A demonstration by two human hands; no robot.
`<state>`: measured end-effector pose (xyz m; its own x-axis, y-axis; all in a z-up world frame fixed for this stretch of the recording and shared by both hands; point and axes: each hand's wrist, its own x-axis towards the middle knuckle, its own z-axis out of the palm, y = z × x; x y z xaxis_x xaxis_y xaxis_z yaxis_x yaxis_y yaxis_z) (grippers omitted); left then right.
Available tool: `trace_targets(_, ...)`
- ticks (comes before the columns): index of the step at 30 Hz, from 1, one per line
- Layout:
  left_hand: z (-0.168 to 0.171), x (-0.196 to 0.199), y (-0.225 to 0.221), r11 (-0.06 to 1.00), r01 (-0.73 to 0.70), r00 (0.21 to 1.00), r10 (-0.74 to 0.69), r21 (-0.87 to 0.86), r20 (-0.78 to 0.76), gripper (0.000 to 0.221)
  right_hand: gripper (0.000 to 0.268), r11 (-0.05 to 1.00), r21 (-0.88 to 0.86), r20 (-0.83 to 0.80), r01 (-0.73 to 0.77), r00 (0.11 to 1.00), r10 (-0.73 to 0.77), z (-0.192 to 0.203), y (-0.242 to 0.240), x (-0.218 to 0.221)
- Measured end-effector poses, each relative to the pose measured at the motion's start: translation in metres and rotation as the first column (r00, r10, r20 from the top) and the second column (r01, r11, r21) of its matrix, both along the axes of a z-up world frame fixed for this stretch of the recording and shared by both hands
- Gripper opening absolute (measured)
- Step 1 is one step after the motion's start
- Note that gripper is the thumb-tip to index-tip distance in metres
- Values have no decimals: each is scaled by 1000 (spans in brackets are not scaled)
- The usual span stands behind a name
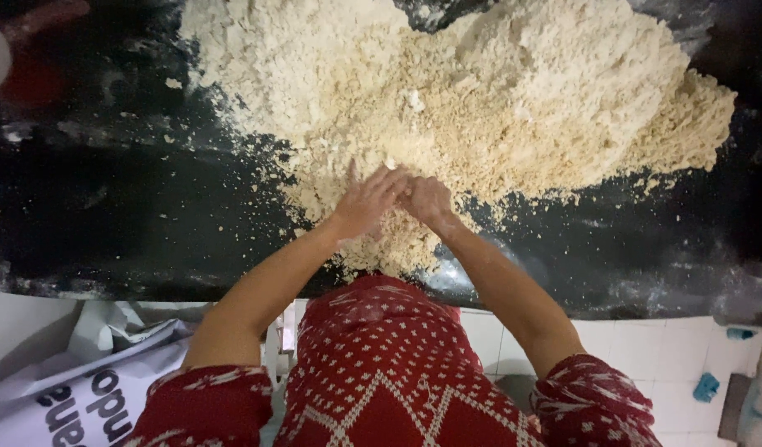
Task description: Mixing and kneading flour and dough on a flat surface by hand to prepare it for baking.
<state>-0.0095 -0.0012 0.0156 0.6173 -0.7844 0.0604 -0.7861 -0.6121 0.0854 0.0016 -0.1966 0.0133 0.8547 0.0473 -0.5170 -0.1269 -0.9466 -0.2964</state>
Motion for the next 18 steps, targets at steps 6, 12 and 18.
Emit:
trace_targets(6,51,4,8,997,-77,997,77,5,8,58,33,852,507,-34,133,990,-134,63,-9,-8)
trace_targets(12,-20,45,-12,984,-172,917,143,-45,-372,61,82,942,332,105,-41,994,7,79,-14,-48)
trace_targets(18,-27,48,-22,962,-208,842,267,175,-469,46,128,974,-186,-13,-130,991,130,25,20,-54)
